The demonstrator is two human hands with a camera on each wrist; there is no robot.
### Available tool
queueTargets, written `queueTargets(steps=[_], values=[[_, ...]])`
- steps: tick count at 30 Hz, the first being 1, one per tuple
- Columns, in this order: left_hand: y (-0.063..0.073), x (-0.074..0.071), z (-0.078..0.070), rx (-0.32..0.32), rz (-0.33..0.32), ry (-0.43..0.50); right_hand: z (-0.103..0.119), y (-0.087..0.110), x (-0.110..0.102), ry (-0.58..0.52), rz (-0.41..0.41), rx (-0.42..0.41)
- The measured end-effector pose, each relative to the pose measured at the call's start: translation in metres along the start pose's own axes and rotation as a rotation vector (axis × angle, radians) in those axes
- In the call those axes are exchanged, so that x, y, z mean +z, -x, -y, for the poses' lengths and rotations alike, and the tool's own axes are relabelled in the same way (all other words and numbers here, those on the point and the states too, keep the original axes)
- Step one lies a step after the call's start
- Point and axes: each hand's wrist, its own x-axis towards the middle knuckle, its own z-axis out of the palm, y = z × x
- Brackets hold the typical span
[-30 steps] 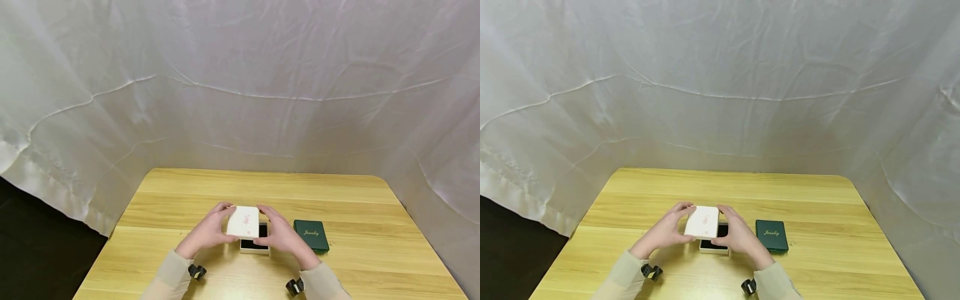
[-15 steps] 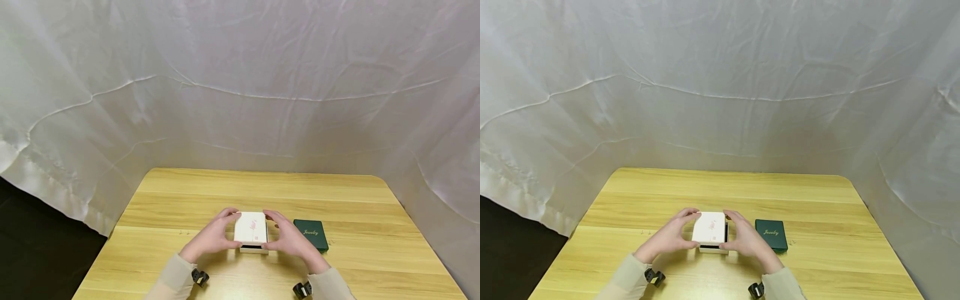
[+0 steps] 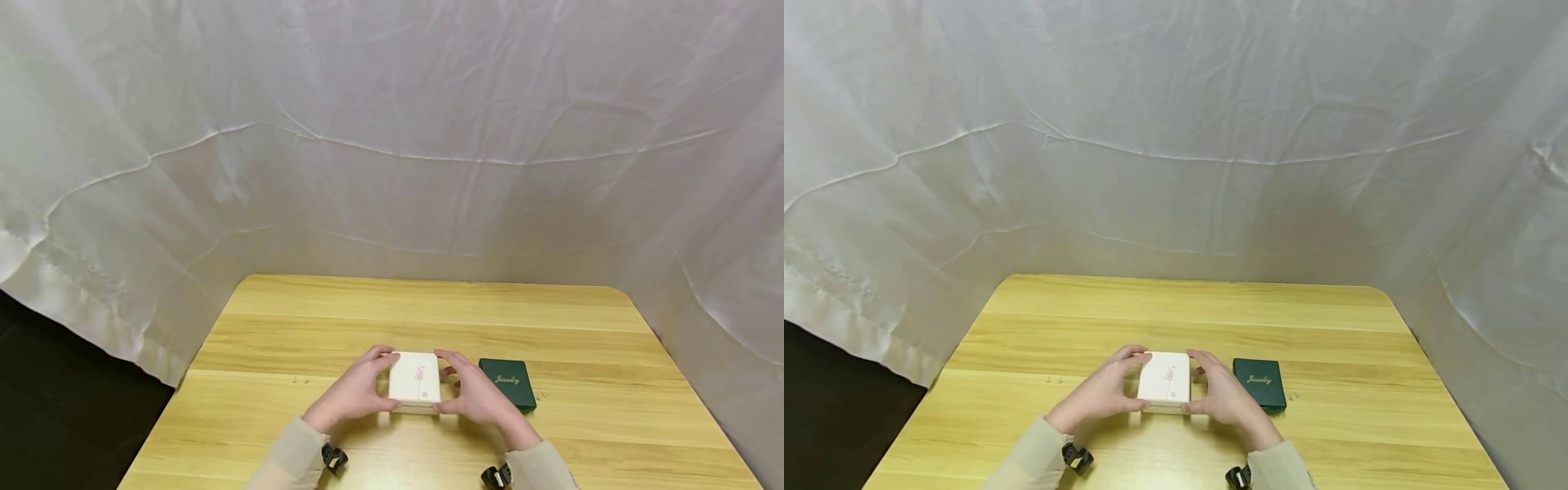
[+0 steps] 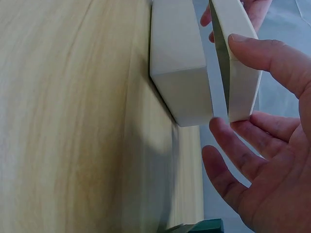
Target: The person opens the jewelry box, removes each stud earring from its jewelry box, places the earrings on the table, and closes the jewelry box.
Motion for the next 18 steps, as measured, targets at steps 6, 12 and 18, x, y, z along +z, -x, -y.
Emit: queueTargets(steps=[6, 12, 18], values=[[0.0007, 0.0036, -0.0019, -0.033, -0.001, -0.004, -0.0024, -0.0003, 0.0017, 0.009, 0.002, 0.002], [0.001, 0.007, -0.0023, -0.054, 0.001, 0.001, -0.005, -0.0008, 0.0029, 0.004, 0.013, 0.001], [0.0012, 0.0096, -0.0018, -0.063, 0.006, 0.002, -0.0075, -0.0005, 0.004, 0.005, 0.028, 0.019]])
